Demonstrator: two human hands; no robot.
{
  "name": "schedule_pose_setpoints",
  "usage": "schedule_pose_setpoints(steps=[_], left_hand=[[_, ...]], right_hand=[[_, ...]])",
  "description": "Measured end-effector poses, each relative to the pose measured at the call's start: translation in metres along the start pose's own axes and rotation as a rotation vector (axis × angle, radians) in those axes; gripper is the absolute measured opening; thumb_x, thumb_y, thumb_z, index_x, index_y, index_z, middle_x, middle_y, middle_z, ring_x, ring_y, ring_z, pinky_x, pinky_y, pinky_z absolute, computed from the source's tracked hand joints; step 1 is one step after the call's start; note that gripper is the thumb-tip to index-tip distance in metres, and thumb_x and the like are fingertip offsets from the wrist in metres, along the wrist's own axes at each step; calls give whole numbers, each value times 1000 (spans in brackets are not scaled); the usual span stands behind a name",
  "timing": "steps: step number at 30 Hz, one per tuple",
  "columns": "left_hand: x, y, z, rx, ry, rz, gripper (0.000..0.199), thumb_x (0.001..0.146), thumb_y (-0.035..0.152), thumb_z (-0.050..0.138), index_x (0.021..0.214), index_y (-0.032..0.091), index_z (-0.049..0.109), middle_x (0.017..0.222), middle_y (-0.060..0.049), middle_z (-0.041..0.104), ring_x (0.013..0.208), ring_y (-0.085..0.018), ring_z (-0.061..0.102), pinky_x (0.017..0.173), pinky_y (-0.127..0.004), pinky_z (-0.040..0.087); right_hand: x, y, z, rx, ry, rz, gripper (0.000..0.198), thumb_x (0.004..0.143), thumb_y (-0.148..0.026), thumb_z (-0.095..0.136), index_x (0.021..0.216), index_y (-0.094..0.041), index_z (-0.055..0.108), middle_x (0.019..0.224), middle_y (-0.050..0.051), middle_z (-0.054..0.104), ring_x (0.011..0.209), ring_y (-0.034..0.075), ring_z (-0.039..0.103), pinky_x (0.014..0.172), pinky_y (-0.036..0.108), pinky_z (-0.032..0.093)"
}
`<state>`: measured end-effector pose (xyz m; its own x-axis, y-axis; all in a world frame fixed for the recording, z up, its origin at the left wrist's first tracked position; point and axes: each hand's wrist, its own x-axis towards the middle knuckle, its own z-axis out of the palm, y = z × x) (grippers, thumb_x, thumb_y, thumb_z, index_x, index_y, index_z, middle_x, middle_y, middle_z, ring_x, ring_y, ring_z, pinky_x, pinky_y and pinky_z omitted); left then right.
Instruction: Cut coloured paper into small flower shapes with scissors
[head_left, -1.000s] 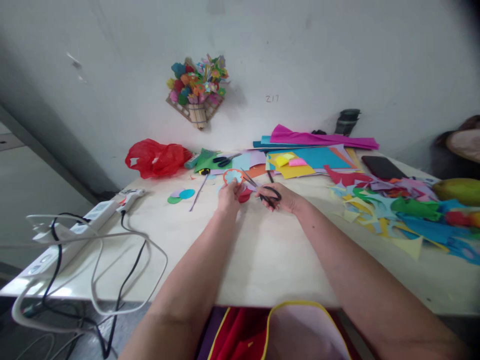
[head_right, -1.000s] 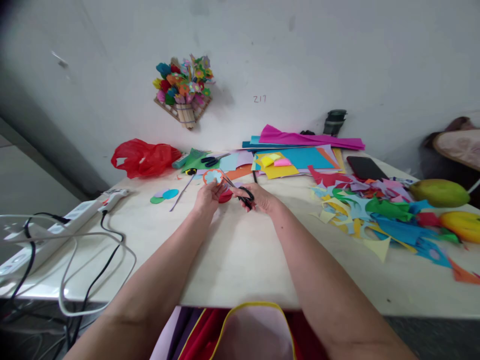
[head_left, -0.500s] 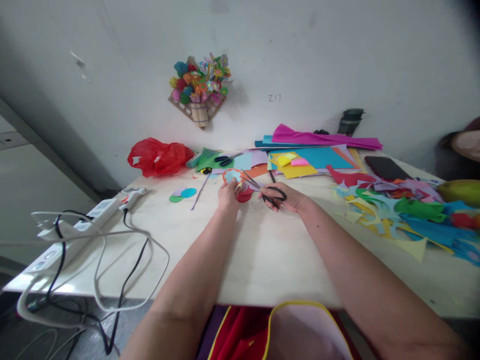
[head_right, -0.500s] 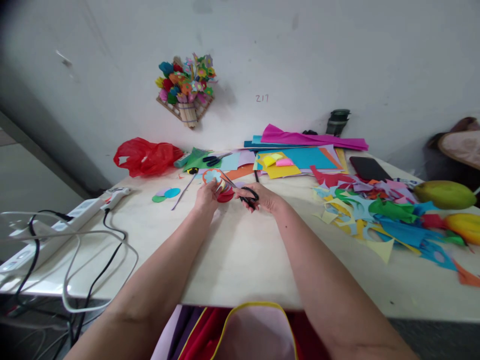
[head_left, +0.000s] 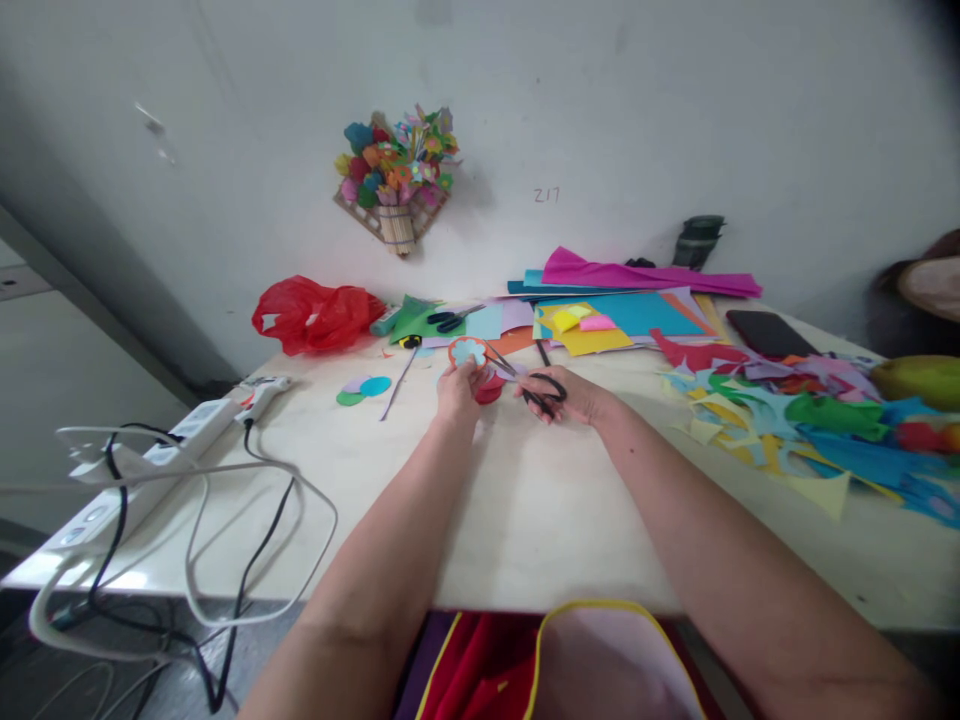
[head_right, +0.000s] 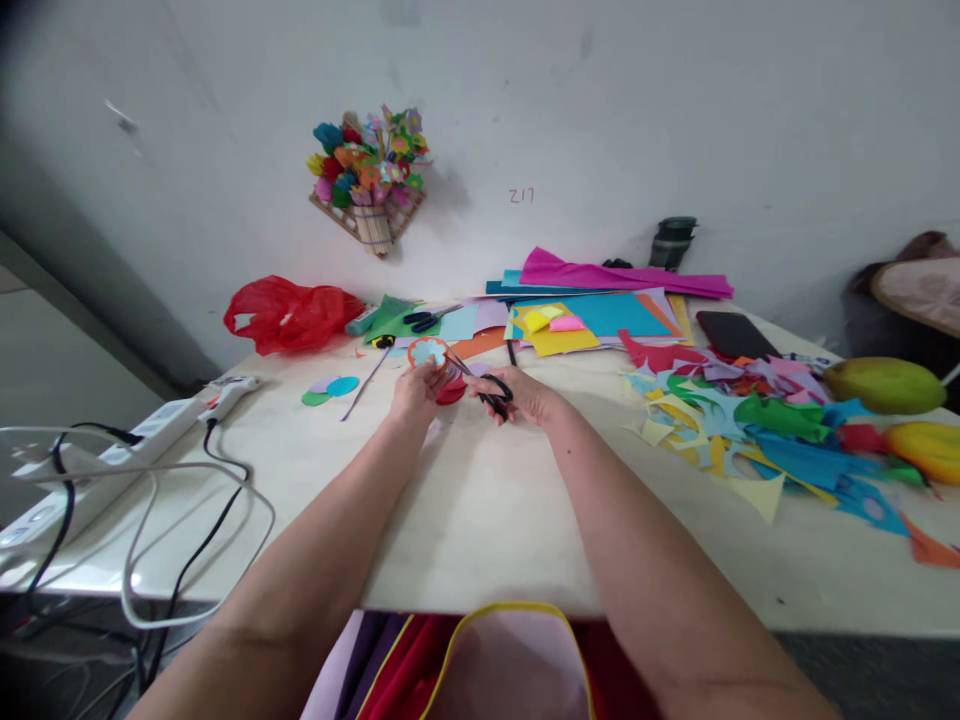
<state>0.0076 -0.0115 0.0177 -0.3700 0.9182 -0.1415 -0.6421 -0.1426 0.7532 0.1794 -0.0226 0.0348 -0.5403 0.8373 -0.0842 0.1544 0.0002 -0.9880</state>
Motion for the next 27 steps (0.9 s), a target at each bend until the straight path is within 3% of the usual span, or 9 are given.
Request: schedule_pose_setpoints(steps=[12, 20, 27], left_hand=[[-12, -7, 10, -12, -76, -96, 6, 78, 9, 63, 81, 14, 62, 68, -4, 69, 64, -14, 68, 72, -26, 53], [-11, -11, 10, -2, -101, -122, 9, 77, 13, 68, 79, 14, 60, 65, -3, 67, 55, -13, 64, 62, -25, 49], [-14, -11, 11, -6, -103, -132, 6, 84, 11, 58, 79, 13, 60, 67, -4, 67, 55, -12, 62, 62, -24, 48]], right_hand=[[10, 6, 18, 38, 133, -33, 29, 89, -43, 65, 83, -15, 59, 57, -2, 61, 41, 9, 57, 30, 16, 32], [13, 7, 25, 35, 183, -46, 29, 88, -43, 66, 81, -17, 57, 56, -3, 58, 41, 9, 55, 30, 17, 31], [12, 6, 28, 33, 213, -54, 30, 89, -44, 65, 79, -17, 55, 56, -4, 57, 41, 8, 53, 31, 16, 30]])
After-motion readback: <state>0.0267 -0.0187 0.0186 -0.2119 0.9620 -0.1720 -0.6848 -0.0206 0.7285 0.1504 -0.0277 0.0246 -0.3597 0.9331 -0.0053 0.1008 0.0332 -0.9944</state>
